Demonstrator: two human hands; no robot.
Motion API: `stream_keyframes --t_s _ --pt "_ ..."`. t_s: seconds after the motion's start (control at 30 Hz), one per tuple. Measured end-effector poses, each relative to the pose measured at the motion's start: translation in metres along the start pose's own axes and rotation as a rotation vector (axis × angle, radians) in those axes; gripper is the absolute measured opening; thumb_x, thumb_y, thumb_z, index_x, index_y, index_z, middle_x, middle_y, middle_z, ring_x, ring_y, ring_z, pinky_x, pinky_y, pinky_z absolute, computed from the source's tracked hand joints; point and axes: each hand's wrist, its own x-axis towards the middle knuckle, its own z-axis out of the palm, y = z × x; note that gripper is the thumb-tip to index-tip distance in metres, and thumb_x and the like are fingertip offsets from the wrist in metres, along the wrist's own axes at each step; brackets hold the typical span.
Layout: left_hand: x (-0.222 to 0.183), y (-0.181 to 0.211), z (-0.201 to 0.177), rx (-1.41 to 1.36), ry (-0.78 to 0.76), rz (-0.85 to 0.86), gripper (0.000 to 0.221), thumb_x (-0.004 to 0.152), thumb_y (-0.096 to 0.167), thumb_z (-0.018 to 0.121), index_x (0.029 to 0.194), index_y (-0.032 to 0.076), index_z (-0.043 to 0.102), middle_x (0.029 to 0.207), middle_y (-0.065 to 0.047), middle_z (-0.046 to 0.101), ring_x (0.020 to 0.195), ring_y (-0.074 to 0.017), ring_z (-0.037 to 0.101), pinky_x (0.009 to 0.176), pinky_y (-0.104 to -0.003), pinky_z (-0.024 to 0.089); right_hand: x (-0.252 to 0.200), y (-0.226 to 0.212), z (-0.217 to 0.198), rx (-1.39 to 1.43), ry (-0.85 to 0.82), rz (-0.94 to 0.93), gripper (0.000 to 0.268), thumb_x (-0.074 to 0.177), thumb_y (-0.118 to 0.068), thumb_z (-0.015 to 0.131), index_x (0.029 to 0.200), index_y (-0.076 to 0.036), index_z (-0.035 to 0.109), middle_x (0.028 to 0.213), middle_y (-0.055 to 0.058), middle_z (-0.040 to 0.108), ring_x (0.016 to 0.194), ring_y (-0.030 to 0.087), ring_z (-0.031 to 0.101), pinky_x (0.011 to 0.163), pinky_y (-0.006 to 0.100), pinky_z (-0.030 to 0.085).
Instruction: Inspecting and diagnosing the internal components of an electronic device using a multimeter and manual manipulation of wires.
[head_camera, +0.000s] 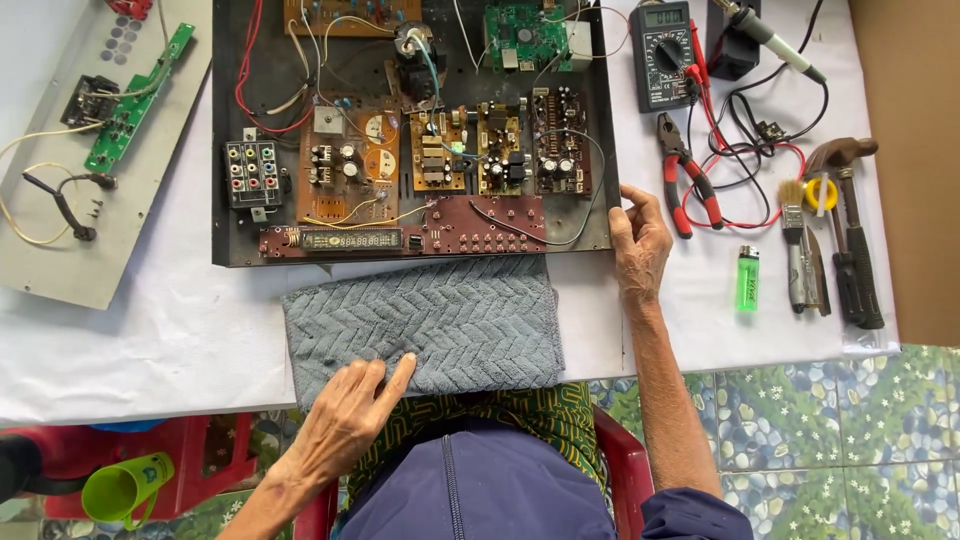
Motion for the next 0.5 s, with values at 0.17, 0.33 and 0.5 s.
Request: stream_keyframes --t_s 0.17,0.33,0.5 --pt "0.034 -0.013 -0.029 -0.156 -0.046 -0.072 0.053 0.101 0.037 0.062 0.142 0.005 0.053 0.103 -0.010 0.056 0.089 -0.0218 0.058 0.075 -0.037 0.056 0.000 -0.008 0.001 -0.015 0.001 -0.001 0.034 0.100 -0.026 0.059 0.128 -0.008 0.066 0.073 -0.007 0.039 0.066 0.005 0.038 0.063 0.021 0.038" --pt "0.143 -0.093 -0.108 -0.674 0.642 -0.284 0.028 0.103 0.015 0.067 0.075 0.010 0.069 0.071 -0.004 0.066 0.061 -0.0174 0.061 0.058 -0.030 0.054 0.008 0.038 -0.004 0.045 -0.005 -0.018 0.029 0.103 -0.026 0.067 0.128 -0.012 0.068 0.075 0.005 0.056 0.066 0.012 0.049 0.058 0.025 0.043" --pt "0.220 -0.185 -0.112 -1.227 1.211 -0.288 0.029 0.111 0.036 0.058 0.106 0.008 0.061 0.084 -0.010 0.063 0.073 -0.0210 0.061 0.068 -0.033 0.053 -0.001 -0.005 0.002 -0.013 -0.006 0.018 0.033 0.100 -0.026 0.060 0.128 -0.008 0.066 0.074 -0.006 0.039 0.066 0.006 0.038 0.061 0.022 0.038"
